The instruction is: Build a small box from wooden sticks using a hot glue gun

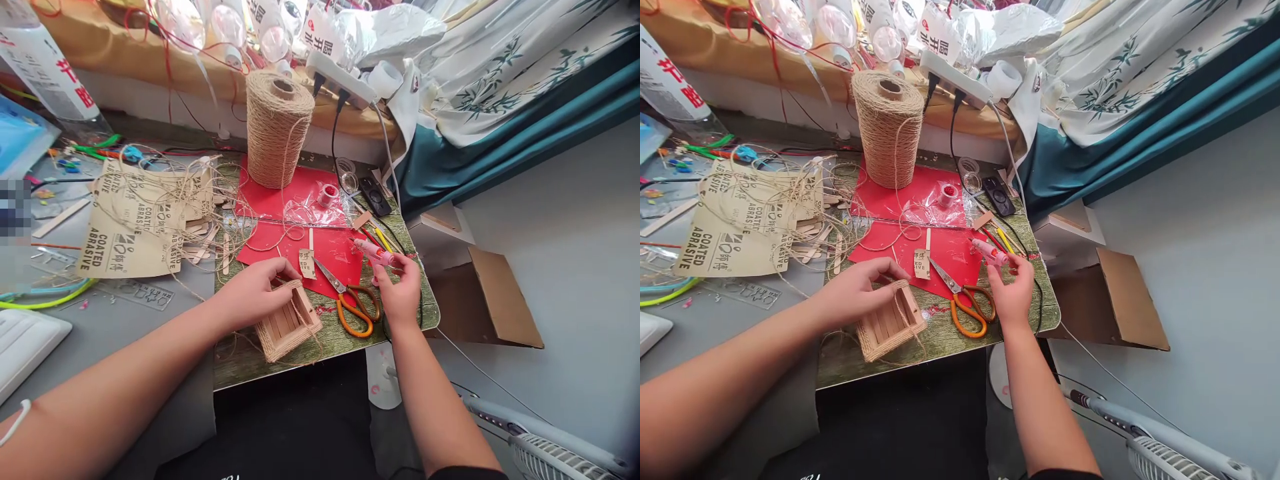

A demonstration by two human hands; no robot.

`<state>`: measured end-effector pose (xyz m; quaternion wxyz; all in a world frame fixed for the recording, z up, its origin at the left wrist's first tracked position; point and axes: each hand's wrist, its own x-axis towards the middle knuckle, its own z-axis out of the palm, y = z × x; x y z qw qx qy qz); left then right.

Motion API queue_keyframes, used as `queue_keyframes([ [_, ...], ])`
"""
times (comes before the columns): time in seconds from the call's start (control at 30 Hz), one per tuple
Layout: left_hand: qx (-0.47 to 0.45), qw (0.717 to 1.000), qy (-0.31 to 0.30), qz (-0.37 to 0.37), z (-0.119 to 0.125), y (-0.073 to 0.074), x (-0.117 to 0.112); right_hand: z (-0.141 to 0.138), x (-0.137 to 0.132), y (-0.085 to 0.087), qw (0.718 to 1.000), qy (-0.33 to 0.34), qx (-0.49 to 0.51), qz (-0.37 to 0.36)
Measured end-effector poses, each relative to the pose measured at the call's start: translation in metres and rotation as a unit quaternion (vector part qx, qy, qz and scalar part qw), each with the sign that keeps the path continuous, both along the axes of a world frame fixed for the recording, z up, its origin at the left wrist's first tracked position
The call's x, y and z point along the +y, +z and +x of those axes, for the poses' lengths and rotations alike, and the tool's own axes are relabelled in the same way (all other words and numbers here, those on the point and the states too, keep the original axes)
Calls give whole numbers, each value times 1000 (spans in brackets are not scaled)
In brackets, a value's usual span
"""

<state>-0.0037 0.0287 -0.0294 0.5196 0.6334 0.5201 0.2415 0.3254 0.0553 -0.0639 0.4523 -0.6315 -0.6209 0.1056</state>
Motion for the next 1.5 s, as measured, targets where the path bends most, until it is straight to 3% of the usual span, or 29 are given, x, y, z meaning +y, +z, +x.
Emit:
queue_keyframes([
  [0.03,-2,1000,-2,0,0,0,0,-6,-16,5,997,-39,-12,65],
  [0.07,-4,1000,-3,0,0,-1,0,-16,-34,10,994,-30,-12,104],
  [0.13,-7,1000,-2,1,0,-1,0,-40,-69,22,992,101,-29,76],
  [0.2,-12,1000,3,-2,1,0,0,-66,-96,33,967,245,-68,34],
  [0.27,-16,1000,8,-6,2,1,0,-87,-111,40,955,286,-75,23],
  [0.37,-14,1000,5,-7,3,2,0,-100,-115,42,958,280,-49,-29],
  [0.53,-14,1000,-1,5,2,2,-1,-99,-113,42,953,291,-9,-79],
  [0.8,-8,998,-13,68,-4,-1,2,-94,-114,46,962,273,-1,-12],
  [1.1,-13,999,-11,36,-2,-4,1,-97,-109,42,968,248,-10,-44],
  [1.5,14,998,-26,57,-2,2,1,-101,-107,40,968,244,-15,-52],
])
